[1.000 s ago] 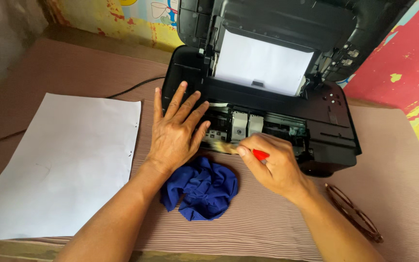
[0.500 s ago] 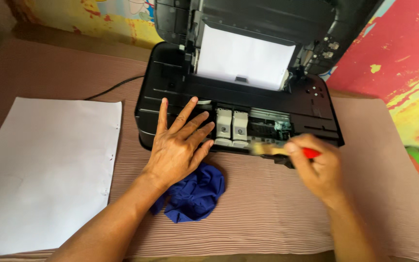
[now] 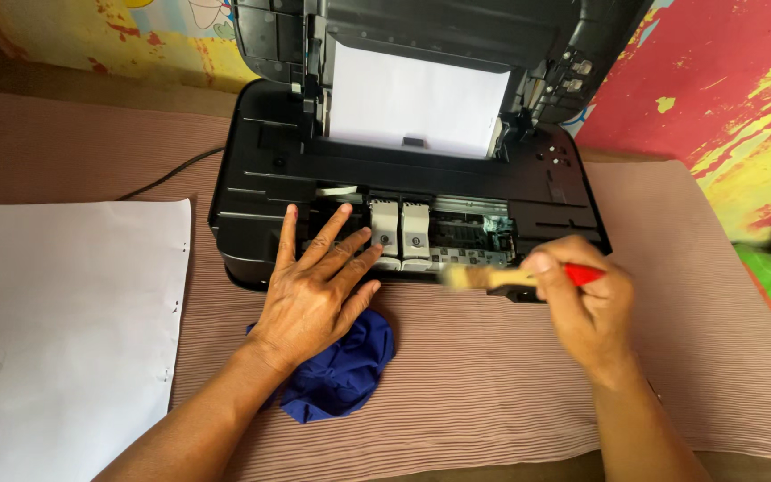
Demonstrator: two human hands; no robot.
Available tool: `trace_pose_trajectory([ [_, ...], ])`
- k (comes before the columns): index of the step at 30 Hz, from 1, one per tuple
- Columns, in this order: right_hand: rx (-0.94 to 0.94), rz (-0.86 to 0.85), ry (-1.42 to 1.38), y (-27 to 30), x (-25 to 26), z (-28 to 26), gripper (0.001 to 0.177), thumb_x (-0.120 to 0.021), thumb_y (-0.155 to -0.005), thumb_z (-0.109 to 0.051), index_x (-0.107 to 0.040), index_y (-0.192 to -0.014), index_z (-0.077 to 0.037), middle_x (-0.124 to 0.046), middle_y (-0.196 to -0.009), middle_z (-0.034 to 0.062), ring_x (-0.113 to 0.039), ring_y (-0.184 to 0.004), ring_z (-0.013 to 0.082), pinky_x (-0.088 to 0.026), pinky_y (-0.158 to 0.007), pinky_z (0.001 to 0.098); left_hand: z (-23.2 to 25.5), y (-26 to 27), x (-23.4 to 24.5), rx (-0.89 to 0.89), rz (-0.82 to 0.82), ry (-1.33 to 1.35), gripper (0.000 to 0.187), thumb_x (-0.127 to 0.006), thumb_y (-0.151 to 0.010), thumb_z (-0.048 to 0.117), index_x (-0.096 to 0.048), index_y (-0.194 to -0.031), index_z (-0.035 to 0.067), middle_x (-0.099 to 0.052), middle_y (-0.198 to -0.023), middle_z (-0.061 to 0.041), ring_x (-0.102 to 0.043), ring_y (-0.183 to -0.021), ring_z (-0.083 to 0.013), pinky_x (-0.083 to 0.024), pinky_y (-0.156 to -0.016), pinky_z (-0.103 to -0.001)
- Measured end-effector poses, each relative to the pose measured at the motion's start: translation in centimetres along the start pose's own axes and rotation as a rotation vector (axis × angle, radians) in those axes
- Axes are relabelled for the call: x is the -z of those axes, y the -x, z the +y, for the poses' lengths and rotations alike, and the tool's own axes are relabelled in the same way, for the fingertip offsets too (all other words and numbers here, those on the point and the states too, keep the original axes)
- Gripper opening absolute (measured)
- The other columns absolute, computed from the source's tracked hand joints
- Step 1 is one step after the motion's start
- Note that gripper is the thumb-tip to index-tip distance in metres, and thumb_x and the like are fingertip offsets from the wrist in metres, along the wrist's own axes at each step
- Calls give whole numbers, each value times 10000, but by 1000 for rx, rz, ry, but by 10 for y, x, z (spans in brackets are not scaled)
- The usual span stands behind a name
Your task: The person cleans the interior of an open printer using a small brush and a blue cloth. They systematically brush dust and debris from the paper path, rollers, and cartridge area, then wipe the surfaces with the cloth.
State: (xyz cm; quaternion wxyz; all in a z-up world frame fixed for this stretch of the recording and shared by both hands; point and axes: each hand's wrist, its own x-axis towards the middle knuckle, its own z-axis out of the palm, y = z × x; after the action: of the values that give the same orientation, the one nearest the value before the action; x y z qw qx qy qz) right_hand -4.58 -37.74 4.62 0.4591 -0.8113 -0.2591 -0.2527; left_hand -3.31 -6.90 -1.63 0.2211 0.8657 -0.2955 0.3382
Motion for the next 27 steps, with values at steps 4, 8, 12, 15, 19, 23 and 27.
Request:
trace_pose_trajectory([
  [4, -27, 112, -10, -8, -8, 3, 121, -598, -1066, -93, -682, -1039, -11, -671, -892, 19, -580, -712, 78, -464, -626, 219, 1, 0, 0, 5, -5, 12, 383, -669, -967, 345, -738, -1228, 73, -703, -1307, -68, -368, -1503, -274, -65, -1237, -660],
  [8, -15, -7, 48, -22, -17, 2, 119, -613, -1048, -112, -678, -1004, -22, -656, -817, 6, -590, -702, 58, -478, -638, 216, 2, -1, 3, -3, 5, 18, 374, -666, -962, 334, -742, -1219, 72, -705, -1299, -76, -372, -1498, -286, -75, -1238, -658],
  [12, -99, -2, 20, -35, -21, -5, 159, -598, -1054, -128, -684, -951, -44, -654, -789, -7, -564, -673, 38, -471, -613, 214, 1, -2, 2, 9, -15, 18, 369, -669, -948, 326, -744, -1209, 76, -709, -1283, -76, -382, -1483, -288, -74, -1227, -666],
  [15, 41, -15, 101, -45, -29, -9, 131, -622, -1043, -130, -687, -1000, -25, -621, -762, -8, -521, -676, 36, -433, -610, 223, 1, -3, 2, 15, -20, 17, 364, -672, -945, 329, -743, -1197, 76, -708, -1276, -77, -381, -1482, -294, -76, -1222, -665],
  [19, -44, -67, 74, -55, -38, -14, 169, -619, -1043, -136, -675, -920, -34, -599, -694, -24, -497, -624, 33, -414, -571, 227, 0, -3, 3, 26, 7, 2, 362, -672, -946, 329, -747, -1203, 85, -706, -1277, -80, -386, -1481, -284, -85, -1229, -648],
  [23, 12, -32, 66, -60, -44, -16, 164, -618, -1046, -133, -672, -938, -23, -593, -712, -18, -493, -636, 35, -411, -580, 228, -3, -2, 3, 71, 19, -20, 320, -685, -931, 312, -766, -1157, 101, -711, -1272, -70, -391, -1478, -281, -93, -1235, -637],
  [27, 49, -87, 11, -66, -52, -18, 186, -620, -1059, -131, -663, -911, -26, -597, -735, -16, -509, -679, 38, -431, -615, 226, -3, -2, 2, 79, 28, -22, 274, -701, -924, 297, -785, -1094, 100, -717, -1251, -62, -405, -1471, -277, -101, -1240, -629],
])
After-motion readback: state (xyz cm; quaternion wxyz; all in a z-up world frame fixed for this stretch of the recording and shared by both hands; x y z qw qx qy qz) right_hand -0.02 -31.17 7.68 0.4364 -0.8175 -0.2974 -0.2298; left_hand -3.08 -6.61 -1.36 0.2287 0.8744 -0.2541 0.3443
